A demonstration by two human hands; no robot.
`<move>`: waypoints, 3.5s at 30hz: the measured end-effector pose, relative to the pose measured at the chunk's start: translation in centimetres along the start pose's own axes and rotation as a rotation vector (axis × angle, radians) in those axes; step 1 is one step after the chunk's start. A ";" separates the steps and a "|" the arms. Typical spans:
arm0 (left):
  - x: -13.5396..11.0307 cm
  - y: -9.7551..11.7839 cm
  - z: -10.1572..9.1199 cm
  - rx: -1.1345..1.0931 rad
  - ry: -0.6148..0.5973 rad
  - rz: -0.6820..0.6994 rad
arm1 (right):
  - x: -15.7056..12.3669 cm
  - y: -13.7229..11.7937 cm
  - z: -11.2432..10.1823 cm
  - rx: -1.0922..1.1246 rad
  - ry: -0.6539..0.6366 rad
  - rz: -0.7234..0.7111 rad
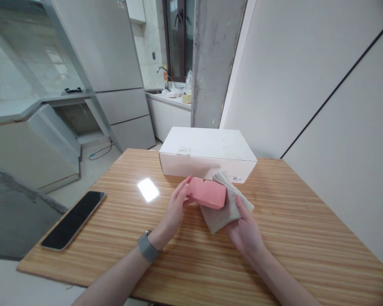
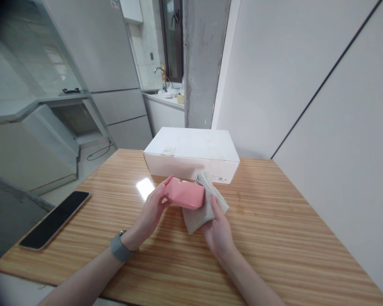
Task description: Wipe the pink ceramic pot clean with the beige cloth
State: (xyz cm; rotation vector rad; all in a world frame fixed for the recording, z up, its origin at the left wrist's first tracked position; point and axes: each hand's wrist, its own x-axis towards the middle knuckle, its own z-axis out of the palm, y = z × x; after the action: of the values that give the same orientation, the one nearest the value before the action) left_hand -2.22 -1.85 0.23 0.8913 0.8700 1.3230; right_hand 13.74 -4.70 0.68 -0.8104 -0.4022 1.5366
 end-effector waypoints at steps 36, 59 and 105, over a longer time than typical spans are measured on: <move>-0.6 -0.7 0.5 0.041 -0.074 -0.078 | 0.5 -0.2 -0.4 -0.029 -0.020 -0.110; -1.3 -0.2 0.3 -0.227 -0.393 -0.434 | 1.5 1.5 -3.7 -0.242 -0.019 -0.233; -0.6 0.8 0.4 -0.299 -0.202 -0.355 | 0.5 0.7 -0.5 -0.179 -0.155 -0.066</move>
State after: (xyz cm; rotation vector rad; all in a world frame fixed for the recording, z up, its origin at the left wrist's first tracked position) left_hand -2.23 -2.49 1.13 0.5909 0.6178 1.0009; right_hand 13.61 -4.45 -0.27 -0.8098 -0.6824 1.5210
